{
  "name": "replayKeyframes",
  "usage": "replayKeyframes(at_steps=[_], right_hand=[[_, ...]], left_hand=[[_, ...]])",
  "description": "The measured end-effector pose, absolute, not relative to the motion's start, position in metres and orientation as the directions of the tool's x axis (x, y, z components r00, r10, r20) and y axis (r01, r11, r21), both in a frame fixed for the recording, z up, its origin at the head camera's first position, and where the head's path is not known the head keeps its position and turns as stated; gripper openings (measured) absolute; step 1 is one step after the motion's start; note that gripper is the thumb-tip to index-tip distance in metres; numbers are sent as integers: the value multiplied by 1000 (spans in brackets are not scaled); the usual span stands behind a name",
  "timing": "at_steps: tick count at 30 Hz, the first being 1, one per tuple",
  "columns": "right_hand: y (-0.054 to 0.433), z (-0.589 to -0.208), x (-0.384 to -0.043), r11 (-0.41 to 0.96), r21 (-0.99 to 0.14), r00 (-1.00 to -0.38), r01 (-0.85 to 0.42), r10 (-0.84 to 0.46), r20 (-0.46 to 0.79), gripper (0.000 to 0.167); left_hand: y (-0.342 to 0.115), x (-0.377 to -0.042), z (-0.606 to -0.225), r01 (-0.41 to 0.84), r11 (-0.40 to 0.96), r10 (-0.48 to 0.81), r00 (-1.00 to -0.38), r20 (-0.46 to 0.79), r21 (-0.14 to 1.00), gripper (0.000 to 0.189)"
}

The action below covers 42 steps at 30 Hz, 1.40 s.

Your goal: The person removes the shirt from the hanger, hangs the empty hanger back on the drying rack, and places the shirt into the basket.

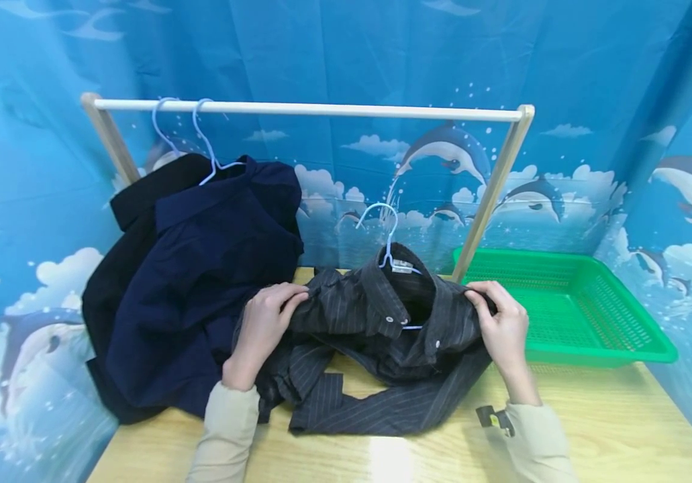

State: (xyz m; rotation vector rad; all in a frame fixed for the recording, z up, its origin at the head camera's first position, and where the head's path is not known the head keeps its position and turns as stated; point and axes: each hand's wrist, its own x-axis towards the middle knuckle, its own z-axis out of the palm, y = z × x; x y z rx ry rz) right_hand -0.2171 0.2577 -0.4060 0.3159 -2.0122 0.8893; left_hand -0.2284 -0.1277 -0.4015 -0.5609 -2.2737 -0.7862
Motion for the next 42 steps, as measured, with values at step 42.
replayKeyframes(at_steps=[42], right_hand=[[264, -398, -210, 810, -469, -625, -351, 169, 762, 10]], left_hand=[[-96, -228, -393, 631, 713, 120, -540, 833, 306, 10]])
